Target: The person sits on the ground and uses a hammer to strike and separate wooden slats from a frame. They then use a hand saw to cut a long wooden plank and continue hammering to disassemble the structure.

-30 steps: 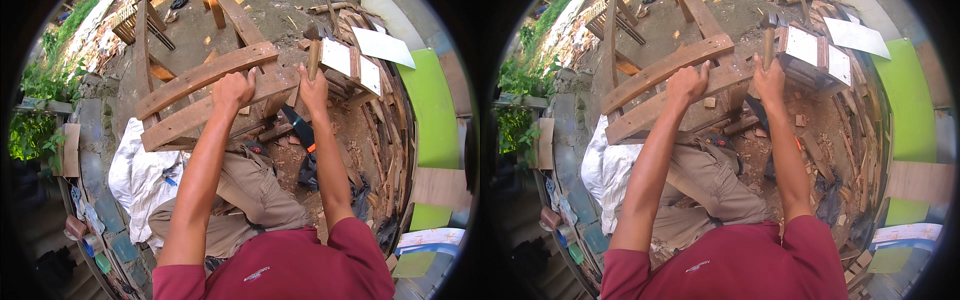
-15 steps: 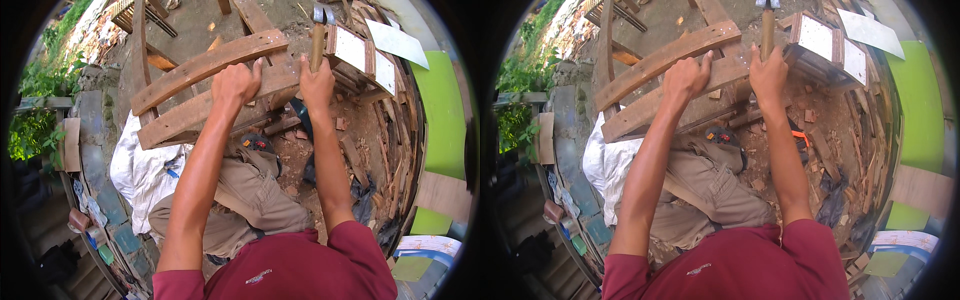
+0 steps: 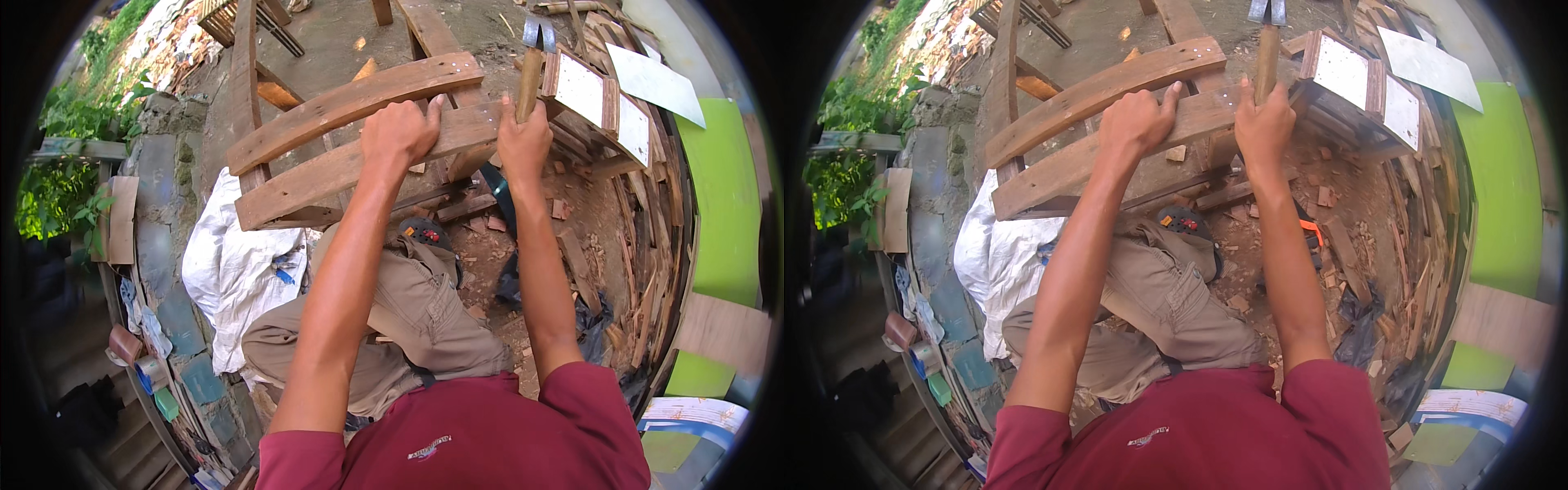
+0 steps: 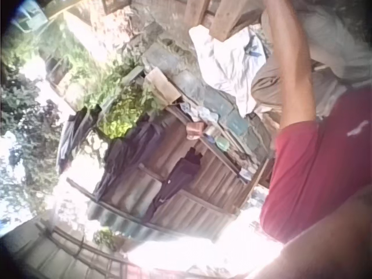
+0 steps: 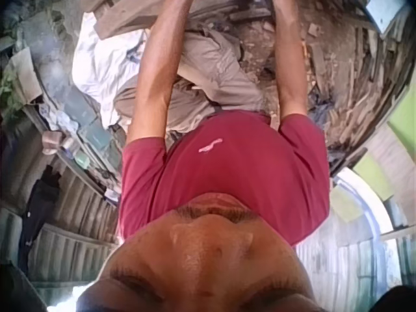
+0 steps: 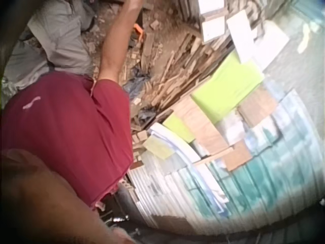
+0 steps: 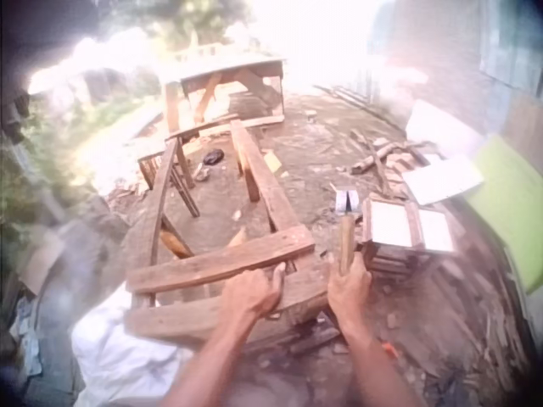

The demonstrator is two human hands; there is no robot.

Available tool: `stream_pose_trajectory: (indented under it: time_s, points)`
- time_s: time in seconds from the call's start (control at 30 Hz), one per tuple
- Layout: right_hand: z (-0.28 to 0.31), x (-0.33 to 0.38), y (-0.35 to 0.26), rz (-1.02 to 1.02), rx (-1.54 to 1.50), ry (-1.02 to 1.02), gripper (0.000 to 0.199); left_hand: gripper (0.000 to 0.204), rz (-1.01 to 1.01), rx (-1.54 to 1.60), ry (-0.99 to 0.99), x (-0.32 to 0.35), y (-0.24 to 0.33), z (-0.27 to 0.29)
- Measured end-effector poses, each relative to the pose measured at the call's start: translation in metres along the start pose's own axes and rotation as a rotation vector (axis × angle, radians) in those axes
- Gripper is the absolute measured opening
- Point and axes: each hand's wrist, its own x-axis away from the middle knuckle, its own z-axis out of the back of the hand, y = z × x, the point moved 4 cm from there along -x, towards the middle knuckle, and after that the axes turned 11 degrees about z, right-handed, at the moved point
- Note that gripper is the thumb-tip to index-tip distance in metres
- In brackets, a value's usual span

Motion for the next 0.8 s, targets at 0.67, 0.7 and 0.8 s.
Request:
stream_pose_trajectory:
  time_s: [0.67,0.7,0.8]
  points:
    - [-0.005,0.009,-0.02,0.122,0.213,-0.076,0.038,0.081,0.017,-0.07,-0.156,0.015,-0.101,0.041]
    - [-0.004,0.009,-0.025,0.119,0.2,-0.072,0.036,0.08,0.028,-0.067,-0.151,0.016,-0.102,0.042]
    - [-0.009,0.004,-0.018,0.136,0.206,-0.078,0.037,0.08,0.039,-0.055,-0.148,0.014,-0.104,0.04]
